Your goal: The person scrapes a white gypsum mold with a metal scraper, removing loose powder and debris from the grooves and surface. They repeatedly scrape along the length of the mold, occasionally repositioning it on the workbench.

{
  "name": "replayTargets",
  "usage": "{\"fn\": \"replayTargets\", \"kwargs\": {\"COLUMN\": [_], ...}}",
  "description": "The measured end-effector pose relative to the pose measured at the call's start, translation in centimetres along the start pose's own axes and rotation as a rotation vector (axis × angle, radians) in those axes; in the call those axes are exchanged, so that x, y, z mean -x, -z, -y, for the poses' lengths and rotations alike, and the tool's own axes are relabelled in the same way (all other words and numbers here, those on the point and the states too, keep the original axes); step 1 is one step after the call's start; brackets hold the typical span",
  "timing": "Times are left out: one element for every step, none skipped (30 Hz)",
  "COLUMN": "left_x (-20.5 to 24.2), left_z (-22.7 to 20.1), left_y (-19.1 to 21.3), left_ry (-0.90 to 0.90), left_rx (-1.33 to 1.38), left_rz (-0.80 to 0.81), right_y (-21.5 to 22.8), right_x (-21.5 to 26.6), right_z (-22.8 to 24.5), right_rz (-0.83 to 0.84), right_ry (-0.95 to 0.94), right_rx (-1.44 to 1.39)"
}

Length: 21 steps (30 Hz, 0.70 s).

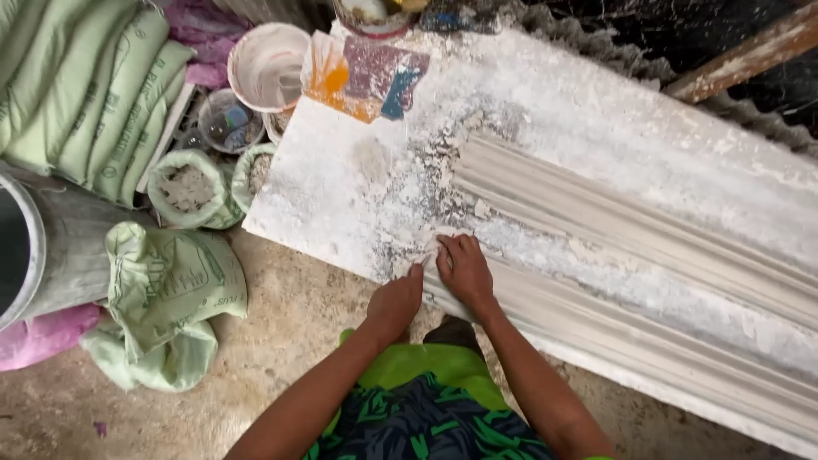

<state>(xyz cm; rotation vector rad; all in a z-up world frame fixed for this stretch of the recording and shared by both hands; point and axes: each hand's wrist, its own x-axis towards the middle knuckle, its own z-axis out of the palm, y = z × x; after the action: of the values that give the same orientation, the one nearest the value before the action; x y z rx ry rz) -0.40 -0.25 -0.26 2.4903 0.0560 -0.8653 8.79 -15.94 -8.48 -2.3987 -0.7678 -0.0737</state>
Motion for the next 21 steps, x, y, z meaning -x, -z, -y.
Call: {"fn": "replayTargets", "kwargs": {"left_x": [-0.1, -0.2, -1.1, -0.8, -0.8, -0.7, -0.7, -0.6, -0.8, -0.6, -0.4, -0.1, 0.1, 0.4, 0.3, 0.2, 0.2, 0.1, 0.0, -0.2, -0.5], "left_z": [0.4, 0.8, 1.2, 1.5, 1.8, 2.1, 3.0, 3.9, 4.9, 4.8, 4.7, 4.7, 4.4, 4.2, 3.7, 3.8, 3.9, 4.1, 4.2, 4.3, 4.4], "left_y": [-0.5, -1.0, -1.0, -1.1, -1.0, -0.8, -1.9, -2.9, -3.6, -4.0, -4.3, -4.6, -4.3, -4.0, -3.6, -3.8, -3.8, -3.8, -3.8, -3.8, -3.7], "left_ry": [0.003, 0.007, 0.004, -0.001, -0.006, -0.01, -0.011, -0.056, -0.102, -0.106, -0.093, -0.08, -0.078, -0.072, -0.068, -0.068, -0.068, -0.067, -0.068, -0.078, -0.087], "left_rx": [0.001, 0.018, 0.03, 0.024, -0.005, -0.034, -0.035, -0.108, -0.185, -0.191, -0.215, -0.238, -0.24, -0.235, -0.227, -0.227, -0.254, -0.281, -0.281, -0.291, -0.301], "left_rz": [0.017, 0.029, 0.03, 0.036, 0.058, 0.08, 0.086, 0.031, -0.03, -0.029, -0.037, -0.044, -0.042, -0.044, -0.049, -0.051, -0.041, -0.031, -0.025, -0.028, -0.035], "right_y": [-0.4, -0.9, -1.3, -1.6, -1.9, -2.2, -2.1, -2.1, -2.0, -2.2, -2.5, -2.8, -3.0, -3.2, -3.2, -3.2, -3.4, -3.6, -3.4, -3.3, -3.2], "right_x": [0.3, 0.7, 0.2, 0.7, 0.8, 0.8, 0.9, 0.9, 0.5, 0.9, 1.2, 1.4, 1.8, 2.2, 2.5, 2.7, 2.7, 2.7, 2.7, 2.7, 2.4], "right_z": [-0.3, -0.6, -1.3, -1.5, -1.8, -2.1, -1.9, -1.8, -1.7, -1.9, -2.1, -2.3, -2.7, -3.0, -3.7, -3.8, -3.9, -3.9, -3.8, -3.7, -3.7], "right_rz": [0.009, 0.006, -0.01, -0.014, -0.013, -0.013, -0.012, -0.011, -0.017, -0.022, -0.016, -0.011, -0.011, -0.038, -0.066, -0.067, -0.097, -0.128, -0.125, -0.164, -0.204], "right_ry": [-0.014, -0.007, 0.004, -0.004, -0.002, 0.0, -0.006, 0.016, 0.041, 0.037, 0.099, 0.16, 0.158, 0.155, 0.154, 0.156, 0.164, 0.172, 0.168, 0.174, 0.184], "right_rx": [-0.005, -0.005, 0.001, 0.002, 0.009, 0.016, 0.015, 0.052, 0.09, 0.09, 0.116, 0.141, 0.138, 0.099, 0.063, 0.064, 0.023, -0.019, -0.02, -0.07, -0.12]}}
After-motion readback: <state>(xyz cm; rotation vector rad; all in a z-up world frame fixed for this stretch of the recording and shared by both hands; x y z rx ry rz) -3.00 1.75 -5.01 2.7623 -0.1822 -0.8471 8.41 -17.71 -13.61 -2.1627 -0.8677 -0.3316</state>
